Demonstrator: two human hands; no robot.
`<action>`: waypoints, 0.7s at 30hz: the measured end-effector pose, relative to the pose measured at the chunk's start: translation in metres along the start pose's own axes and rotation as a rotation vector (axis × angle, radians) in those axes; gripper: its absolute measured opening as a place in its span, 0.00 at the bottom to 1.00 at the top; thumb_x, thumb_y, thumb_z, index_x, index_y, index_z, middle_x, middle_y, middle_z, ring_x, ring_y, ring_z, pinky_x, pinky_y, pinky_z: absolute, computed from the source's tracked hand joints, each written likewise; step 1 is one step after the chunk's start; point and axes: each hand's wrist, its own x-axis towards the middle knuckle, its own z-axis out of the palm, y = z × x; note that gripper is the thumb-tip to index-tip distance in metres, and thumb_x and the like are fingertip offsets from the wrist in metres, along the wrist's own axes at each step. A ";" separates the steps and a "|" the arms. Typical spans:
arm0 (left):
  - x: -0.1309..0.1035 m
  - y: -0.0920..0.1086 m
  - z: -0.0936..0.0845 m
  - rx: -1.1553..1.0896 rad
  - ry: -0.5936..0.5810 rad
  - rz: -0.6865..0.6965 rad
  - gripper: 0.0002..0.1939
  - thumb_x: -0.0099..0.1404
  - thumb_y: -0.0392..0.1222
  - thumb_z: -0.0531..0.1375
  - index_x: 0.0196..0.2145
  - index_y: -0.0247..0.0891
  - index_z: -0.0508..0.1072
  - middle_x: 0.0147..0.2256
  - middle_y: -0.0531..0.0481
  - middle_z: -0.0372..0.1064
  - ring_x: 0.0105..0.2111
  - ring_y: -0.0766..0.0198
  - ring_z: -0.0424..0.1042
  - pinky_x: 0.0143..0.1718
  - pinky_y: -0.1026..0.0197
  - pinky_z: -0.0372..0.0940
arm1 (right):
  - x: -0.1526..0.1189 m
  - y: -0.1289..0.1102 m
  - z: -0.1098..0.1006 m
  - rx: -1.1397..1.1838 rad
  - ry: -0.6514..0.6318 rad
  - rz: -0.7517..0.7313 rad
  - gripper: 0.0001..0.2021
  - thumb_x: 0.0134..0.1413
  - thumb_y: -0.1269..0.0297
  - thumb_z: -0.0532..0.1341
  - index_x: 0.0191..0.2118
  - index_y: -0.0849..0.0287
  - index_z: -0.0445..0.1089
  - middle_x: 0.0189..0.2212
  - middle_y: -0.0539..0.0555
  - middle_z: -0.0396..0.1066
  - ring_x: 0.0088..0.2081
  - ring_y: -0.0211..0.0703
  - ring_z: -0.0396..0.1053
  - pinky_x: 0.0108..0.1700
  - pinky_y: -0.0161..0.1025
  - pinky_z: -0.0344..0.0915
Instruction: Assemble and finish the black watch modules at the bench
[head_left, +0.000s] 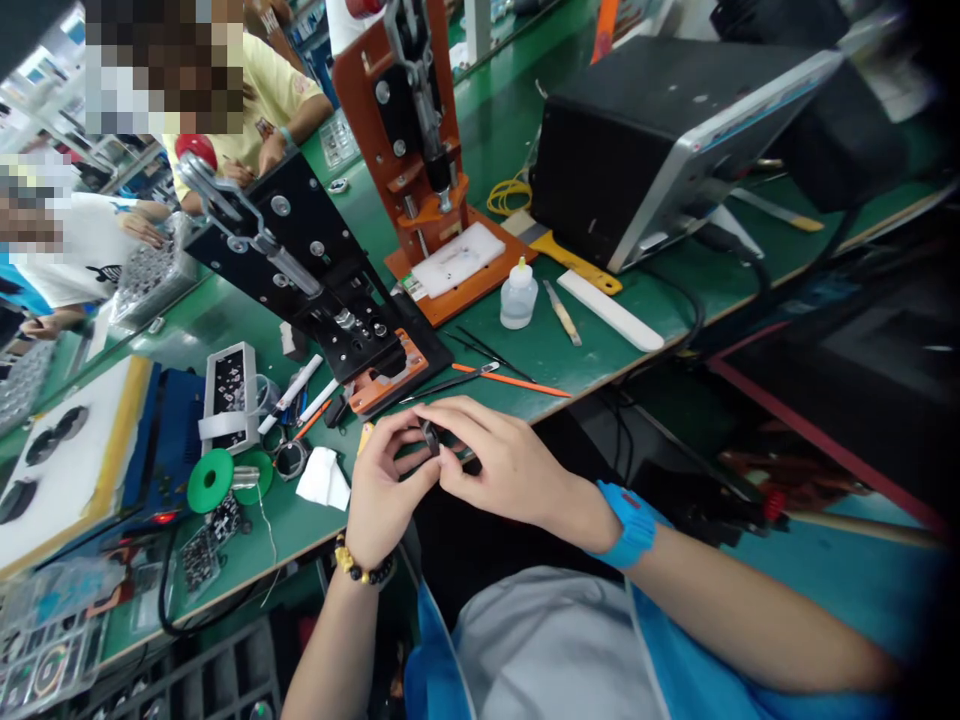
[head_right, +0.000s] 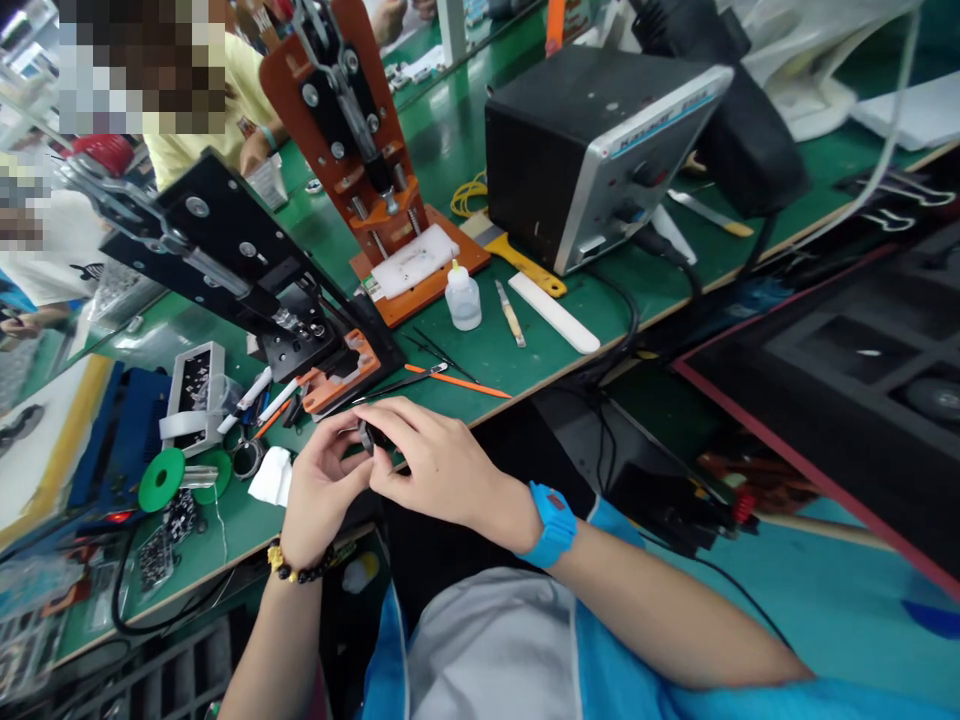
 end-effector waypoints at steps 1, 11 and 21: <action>0.000 0.000 0.000 0.002 0.005 -0.003 0.25 0.58 0.39 0.74 0.52 0.42 0.76 0.52 0.45 0.72 0.49 0.58 0.75 0.52 0.55 0.76 | 0.000 0.000 0.001 -0.005 0.005 -0.002 0.26 0.60 0.71 0.57 0.64 0.54 0.66 0.57 0.59 0.74 0.56 0.52 0.76 0.58 0.49 0.77; 0.000 0.000 0.002 0.011 0.026 -0.011 0.24 0.57 0.41 0.75 0.51 0.41 0.76 0.50 0.44 0.74 0.50 0.55 0.76 0.52 0.52 0.76 | -0.001 0.002 0.005 -0.035 0.040 -0.029 0.25 0.59 0.73 0.56 0.62 0.58 0.65 0.56 0.61 0.75 0.56 0.53 0.76 0.55 0.49 0.78; 0.000 0.000 0.002 0.020 0.026 -0.005 0.24 0.58 0.40 0.75 0.51 0.41 0.76 0.50 0.44 0.74 0.50 0.56 0.75 0.52 0.54 0.76 | -0.002 0.001 0.008 -0.041 0.065 -0.039 0.25 0.56 0.75 0.56 0.61 0.59 0.65 0.56 0.62 0.75 0.56 0.55 0.75 0.55 0.50 0.78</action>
